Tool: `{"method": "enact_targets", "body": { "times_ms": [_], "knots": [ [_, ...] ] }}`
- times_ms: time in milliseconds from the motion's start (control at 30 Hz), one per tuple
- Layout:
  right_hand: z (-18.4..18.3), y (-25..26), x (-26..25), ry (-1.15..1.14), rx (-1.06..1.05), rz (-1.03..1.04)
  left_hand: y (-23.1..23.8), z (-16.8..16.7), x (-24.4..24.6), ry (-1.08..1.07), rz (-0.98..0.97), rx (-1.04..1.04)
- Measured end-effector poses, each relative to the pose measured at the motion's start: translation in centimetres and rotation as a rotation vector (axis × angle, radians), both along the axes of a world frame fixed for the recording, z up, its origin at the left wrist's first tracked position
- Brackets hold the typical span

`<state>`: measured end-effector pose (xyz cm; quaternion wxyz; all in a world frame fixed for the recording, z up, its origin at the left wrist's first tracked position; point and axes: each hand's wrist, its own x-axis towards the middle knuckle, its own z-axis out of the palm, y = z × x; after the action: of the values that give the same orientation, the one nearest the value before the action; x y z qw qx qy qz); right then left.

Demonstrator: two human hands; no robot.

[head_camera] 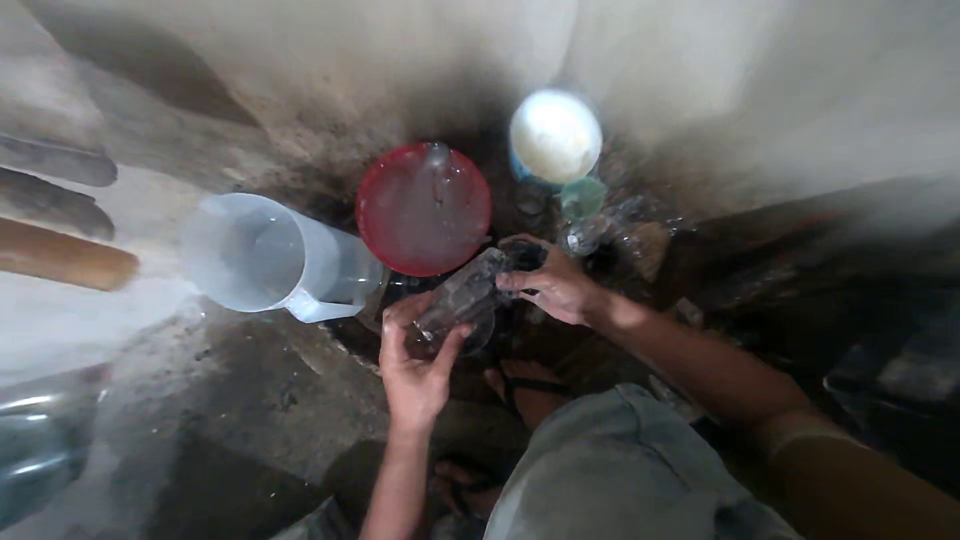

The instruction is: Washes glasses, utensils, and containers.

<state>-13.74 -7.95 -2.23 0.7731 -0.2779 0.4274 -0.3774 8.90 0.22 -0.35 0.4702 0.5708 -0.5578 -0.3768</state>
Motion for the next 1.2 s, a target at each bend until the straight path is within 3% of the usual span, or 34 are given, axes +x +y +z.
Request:
{"method": "enact_targets", "body": {
  "times_ms": [133, 233, 367, 467, 567, 700, 800, 867, 933, 1000, 1067, 1100, 1167, 1200],
  "knots": [
    [0.9, 0.3, 0.4, 0.271, 0.032, -0.021, 0.6, -1.0, -0.5, -0.289, -0.027, -0.144],
    [1.0, 1.0, 1.3, 0.347, 0.036, 0.023, 1.4, -1.4, -1.5, -0.483, -0.109, -0.248],
    [1.2, 1.2, 1.6, 0.503, 0.002, -0.012, 2.3, -2.0, -2.2, -0.604, -0.278, -0.349],
    [1.1, 1.8, 2.1, 0.600, -0.029, -0.117, 2.2, -2.4, -3.1, -0.539, -0.169, -0.330],
    [1.2, 2.1, 2.0, 0.791, -0.268, -0.133, 1.9, -1.8, -5.1, -0.264, 0.032, -0.085],
    [-2.0, 2.6, 0.8, 0.755, -0.829, -0.256, 1.1, -0.7, -6.4, 0.562, 0.226, 0.637],
    [-4.4, 2.3, -1.3, 0.739, -1.286, -0.293, 0.9, -1.5, -4.7, 1.232, -0.057, 1.172],
    [-4.8, 2.0, -2.4, 0.854, -1.392, -0.293, 1.0, -1.6, -5.3, 1.261, -0.107, 1.263],
    [-4.5, 2.3, -2.7, 0.919, -1.220, -0.263, 1.0, -1.2, -6.7, 0.931, 0.049, 1.063],
    [-2.6, 2.7, -2.5, 0.879, -0.720, -0.110, 1.4, -1.9, -7.4, 0.510, 0.086, 0.711],
    [-0.9, 2.2, -3.2, 0.687, -0.193, 0.056, 1.9, -3.2, -6.7, 0.052, -0.032, 0.385],
    [-0.7, 2.2, -4.0, 0.574, -0.064, 0.116, 2.0, -4.0, -6.1, -0.106, -0.107, 0.242],
    [-0.8, 3.3, -5.5, 0.381, 0.080, 0.208, 1.9, -4.8, -5.1, -0.220, -0.243, 0.106],
    [-1.1, 4.0, -6.2, 0.304, 0.108, 0.244, 1.8, -4.6, -4.8, -0.195, -0.287, 0.151]
  ]
}}
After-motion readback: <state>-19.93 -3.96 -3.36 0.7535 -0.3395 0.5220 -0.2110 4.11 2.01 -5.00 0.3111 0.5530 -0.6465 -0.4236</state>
